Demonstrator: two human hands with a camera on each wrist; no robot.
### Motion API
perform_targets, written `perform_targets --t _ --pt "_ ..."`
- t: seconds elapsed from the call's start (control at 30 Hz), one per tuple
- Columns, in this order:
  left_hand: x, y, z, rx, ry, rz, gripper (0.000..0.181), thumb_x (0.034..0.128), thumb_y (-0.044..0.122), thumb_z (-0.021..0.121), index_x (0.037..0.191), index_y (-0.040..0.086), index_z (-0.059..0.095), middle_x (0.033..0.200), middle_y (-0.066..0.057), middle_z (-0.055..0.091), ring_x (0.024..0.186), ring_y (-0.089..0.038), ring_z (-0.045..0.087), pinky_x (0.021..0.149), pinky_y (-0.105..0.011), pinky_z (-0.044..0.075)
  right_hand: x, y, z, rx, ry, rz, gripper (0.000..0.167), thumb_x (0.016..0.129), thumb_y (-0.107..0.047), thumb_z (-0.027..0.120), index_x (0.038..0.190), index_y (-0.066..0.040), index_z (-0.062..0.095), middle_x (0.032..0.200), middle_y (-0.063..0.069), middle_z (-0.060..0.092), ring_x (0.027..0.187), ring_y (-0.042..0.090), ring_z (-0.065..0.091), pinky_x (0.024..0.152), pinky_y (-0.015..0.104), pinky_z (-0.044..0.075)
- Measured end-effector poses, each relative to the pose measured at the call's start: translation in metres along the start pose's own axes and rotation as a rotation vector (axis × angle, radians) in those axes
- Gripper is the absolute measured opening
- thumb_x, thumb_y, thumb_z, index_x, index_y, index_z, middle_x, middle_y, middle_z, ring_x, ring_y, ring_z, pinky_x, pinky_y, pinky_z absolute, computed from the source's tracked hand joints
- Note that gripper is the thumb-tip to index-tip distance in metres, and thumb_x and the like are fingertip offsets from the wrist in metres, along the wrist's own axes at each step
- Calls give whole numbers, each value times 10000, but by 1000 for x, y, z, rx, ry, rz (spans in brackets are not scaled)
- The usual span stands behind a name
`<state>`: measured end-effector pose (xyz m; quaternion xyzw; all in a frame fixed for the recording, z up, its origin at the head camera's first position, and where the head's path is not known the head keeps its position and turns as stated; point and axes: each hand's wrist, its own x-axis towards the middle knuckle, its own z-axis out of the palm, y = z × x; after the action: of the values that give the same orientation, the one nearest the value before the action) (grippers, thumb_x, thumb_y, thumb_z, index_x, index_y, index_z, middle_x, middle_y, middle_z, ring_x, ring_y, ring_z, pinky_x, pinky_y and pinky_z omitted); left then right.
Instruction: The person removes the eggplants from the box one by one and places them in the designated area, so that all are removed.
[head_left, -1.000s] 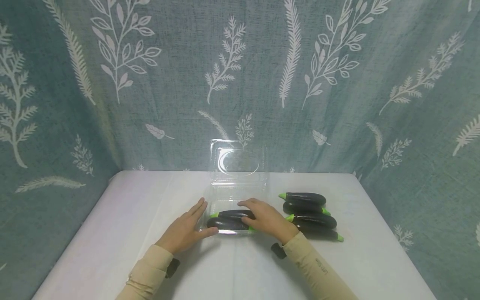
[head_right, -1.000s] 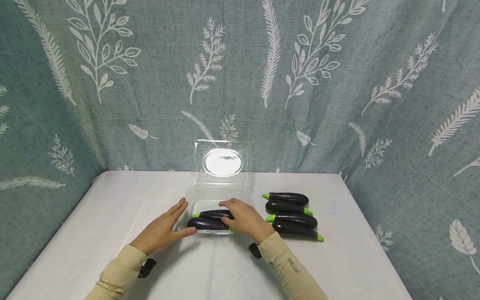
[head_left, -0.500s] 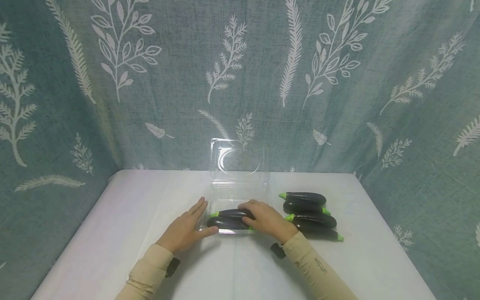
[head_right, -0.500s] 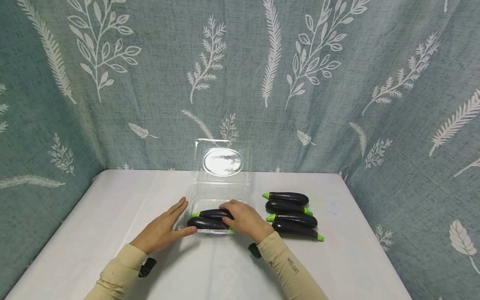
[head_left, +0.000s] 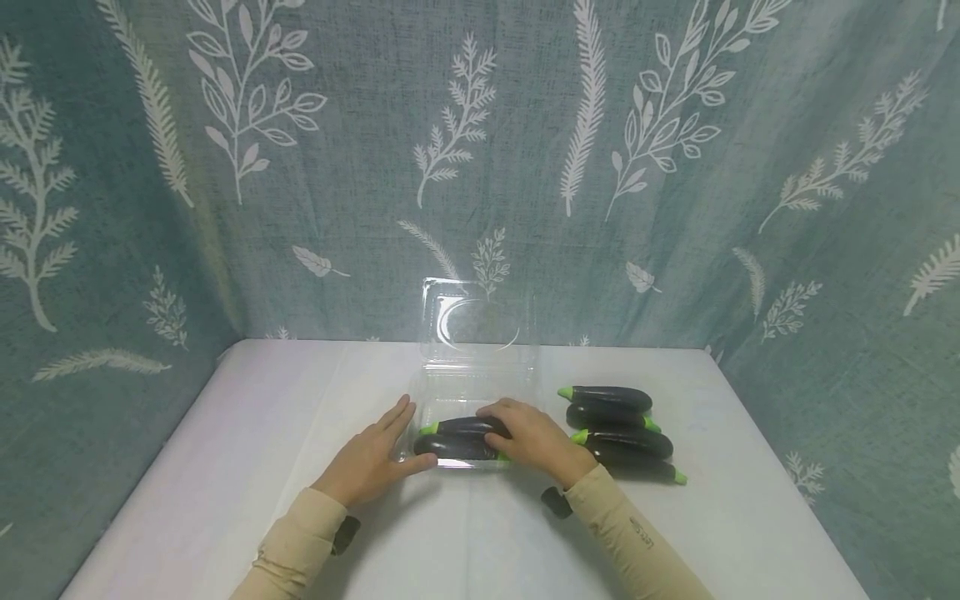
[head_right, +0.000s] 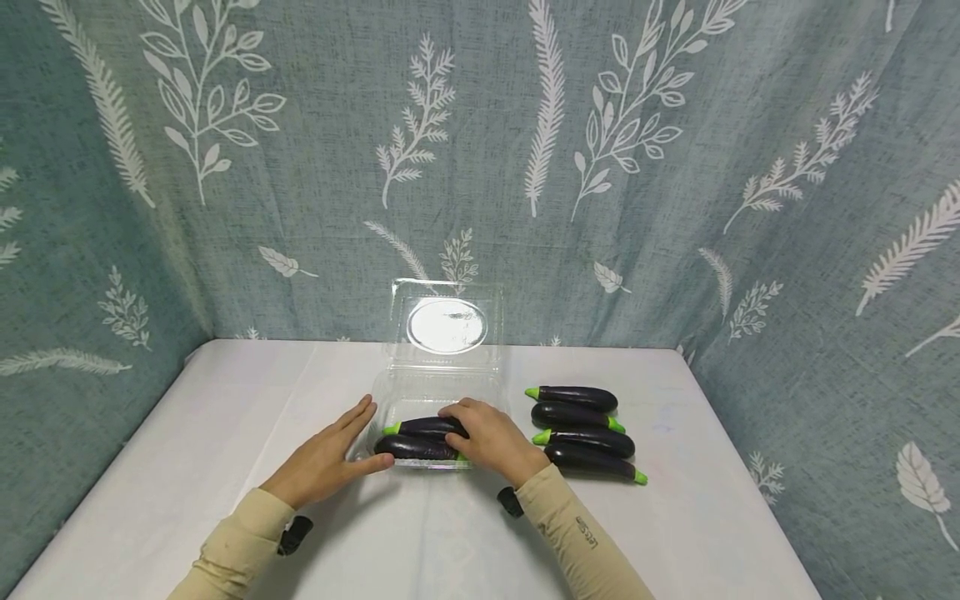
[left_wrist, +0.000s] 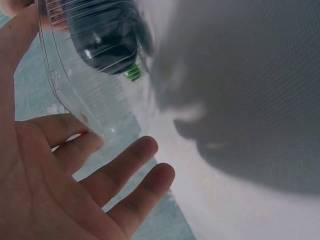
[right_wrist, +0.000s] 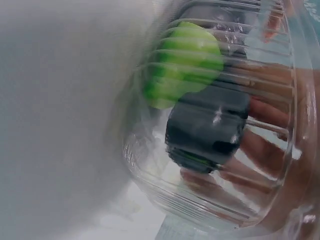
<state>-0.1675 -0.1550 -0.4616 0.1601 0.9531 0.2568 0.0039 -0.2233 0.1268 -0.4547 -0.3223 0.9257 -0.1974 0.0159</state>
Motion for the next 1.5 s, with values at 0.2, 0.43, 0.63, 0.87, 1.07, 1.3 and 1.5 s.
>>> perform_targets --t 0.2,0.43,0.63,0.87,1.07,1.3,1.5 --pt "1 1 -1 5 -3 3 983 907 679 608 1589 40 304 1653 -132 262 1392 -448 424 1119 -597 374 -2 1 -4 5 47 -7 391 966 -264 709 1337 -158 650 1267 24 667 1180 214 627 1023 409 511" --pt "1 0 -1 0 -6 2 992 906 694 596 1584 29 311 1654 -130 260 1402 -444 411 1130 -593 361 -5 0 -14 11 86 19 404 974 -286 700 1363 -201 633 1322 -1 644 1242 196 592 1059 404 484" --pt "0 1 -2 -7 -8 -3 1004 901 706 590 1584 27 308 1659 -122 249 1413 -435 398 1136 -587 356 -8 0 -21 -1 189 -48 388 952 -261 734 1324 -179 659 1301 1 660 1230 192 606 1052 385 492" --pt "0 1 -2 -9 -10 -5 996 906 693 597 1586 29 303 1662 -118 244 1416 -433 395 1136 -590 354 -15 -1 -29 0 279 -102 375 947 -237 744 1307 -167 670 1296 4 666 1232 181 606 1047 358 498" --pt "0 2 -2 -7 -13 -11 996 905 693 598 1589 33 298 1664 -116 238 1419 -437 388 1140 -600 343 -22 -3 -38 -30 365 -125 372 935 -219 754 1298 -183 677 1279 -26 670 1214 156 612 1012 346 522" --pt "0 2 -1 -8 -21 -14 1012 898 712 587 1595 44 286 1668 -106 224 1433 -423 372 1149 -601 327 -35 -2 -52 -49 450 -155 383 921 -194 766 1294 -178 680 1273 -39 667 1213 154 613 987 358 536" --pt "1 0 0 -15 -25 -19 1026 891 725 583 1599 50 277 1670 -102 218 1447 -410 353 1159 -599 313 -48 2 -62 -36 542 -183 411 921 -178 769 1317 -151 665 1324 -8 640 1226 182 599 907 339 565"
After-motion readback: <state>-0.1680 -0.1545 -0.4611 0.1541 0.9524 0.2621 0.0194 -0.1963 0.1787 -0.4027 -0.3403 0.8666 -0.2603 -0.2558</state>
